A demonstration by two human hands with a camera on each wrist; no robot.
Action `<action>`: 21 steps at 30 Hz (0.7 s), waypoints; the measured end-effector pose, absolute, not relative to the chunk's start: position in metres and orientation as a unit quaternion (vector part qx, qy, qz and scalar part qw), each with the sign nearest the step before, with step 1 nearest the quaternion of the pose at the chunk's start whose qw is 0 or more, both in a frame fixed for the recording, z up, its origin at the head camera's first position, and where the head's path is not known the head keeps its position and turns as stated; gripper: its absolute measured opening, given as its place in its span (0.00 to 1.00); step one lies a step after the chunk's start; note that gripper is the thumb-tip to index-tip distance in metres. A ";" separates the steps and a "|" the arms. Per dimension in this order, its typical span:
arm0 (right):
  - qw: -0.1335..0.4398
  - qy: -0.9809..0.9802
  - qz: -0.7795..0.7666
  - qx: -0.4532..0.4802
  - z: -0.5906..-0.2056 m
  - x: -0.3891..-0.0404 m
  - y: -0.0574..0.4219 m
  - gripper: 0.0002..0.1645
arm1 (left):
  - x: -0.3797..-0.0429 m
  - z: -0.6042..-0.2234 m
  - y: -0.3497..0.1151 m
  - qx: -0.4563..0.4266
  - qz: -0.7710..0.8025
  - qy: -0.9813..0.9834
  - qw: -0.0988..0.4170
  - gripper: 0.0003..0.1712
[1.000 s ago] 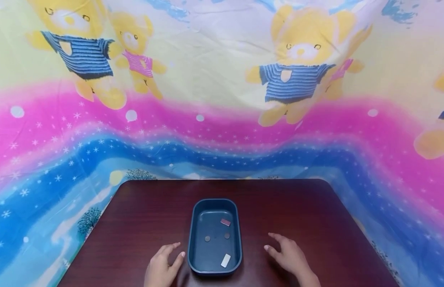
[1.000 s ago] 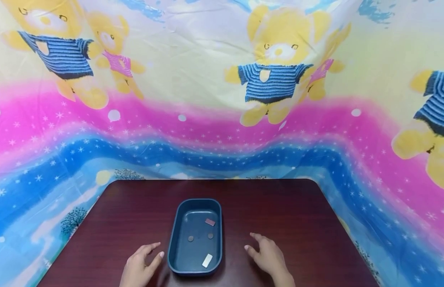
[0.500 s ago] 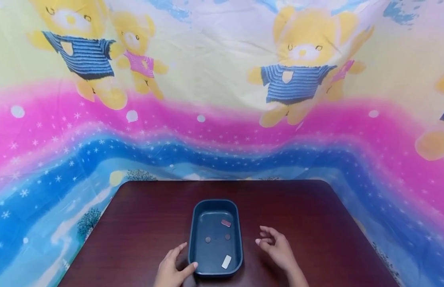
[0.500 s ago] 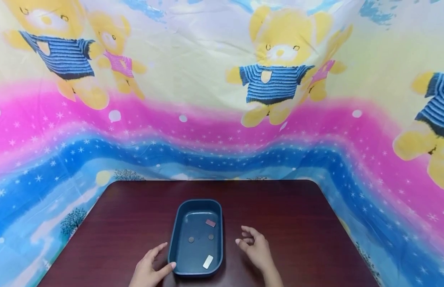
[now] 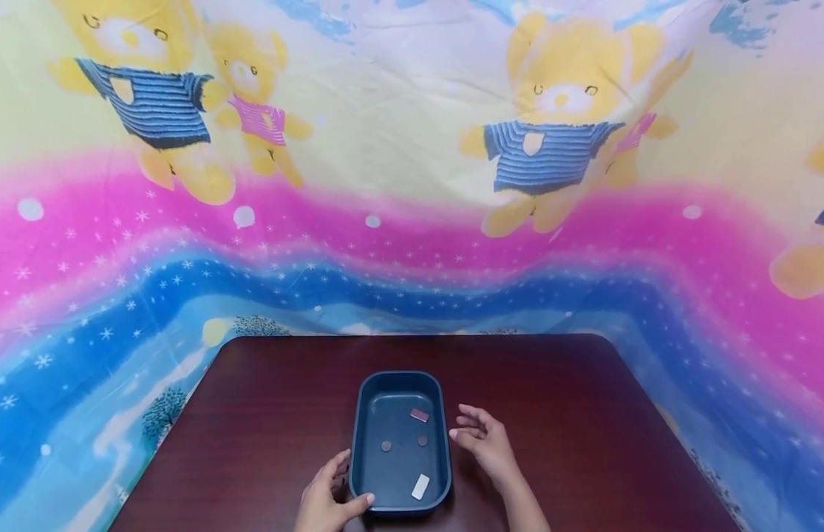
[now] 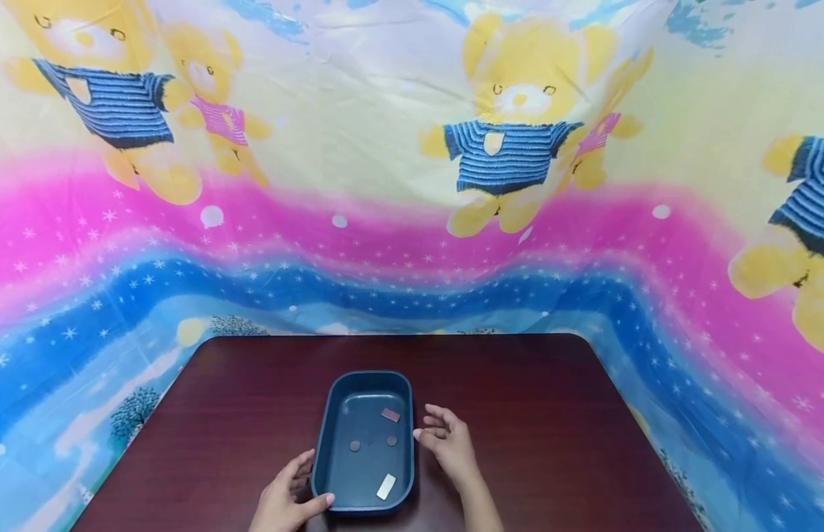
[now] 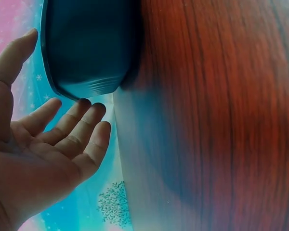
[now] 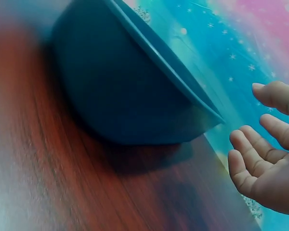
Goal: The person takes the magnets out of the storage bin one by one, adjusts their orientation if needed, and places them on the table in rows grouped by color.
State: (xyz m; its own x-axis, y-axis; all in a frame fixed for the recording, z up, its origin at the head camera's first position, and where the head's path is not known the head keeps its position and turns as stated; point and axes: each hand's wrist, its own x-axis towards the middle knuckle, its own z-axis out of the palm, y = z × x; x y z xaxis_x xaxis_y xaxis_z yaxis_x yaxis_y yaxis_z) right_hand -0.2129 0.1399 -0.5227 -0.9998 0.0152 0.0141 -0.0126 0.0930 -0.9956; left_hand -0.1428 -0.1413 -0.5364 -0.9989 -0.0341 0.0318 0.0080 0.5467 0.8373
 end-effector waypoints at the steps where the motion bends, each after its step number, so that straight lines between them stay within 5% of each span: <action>1: 0.008 -0.739 0.674 0.004 -0.523 -0.214 0.138 0.32 | -0.143 -0.537 -0.141 0.005 -0.473 -0.881 0.022 0.46; 21: -0.036 -0.756 0.647 0.092 -0.505 -0.238 0.106 0.35 | -0.145 -0.538 -0.148 -0.015 -0.516 -0.854 -0.060 0.45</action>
State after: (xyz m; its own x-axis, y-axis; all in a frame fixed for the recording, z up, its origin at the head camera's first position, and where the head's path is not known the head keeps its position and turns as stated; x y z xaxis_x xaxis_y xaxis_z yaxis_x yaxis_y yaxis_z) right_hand -0.2383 0.1063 -0.5051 -0.9806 -0.1851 0.0644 -0.0922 0.1457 -0.9850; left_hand -0.1450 -0.1479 -0.5382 -0.9924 0.0874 -0.0866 -0.0359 0.4674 0.8833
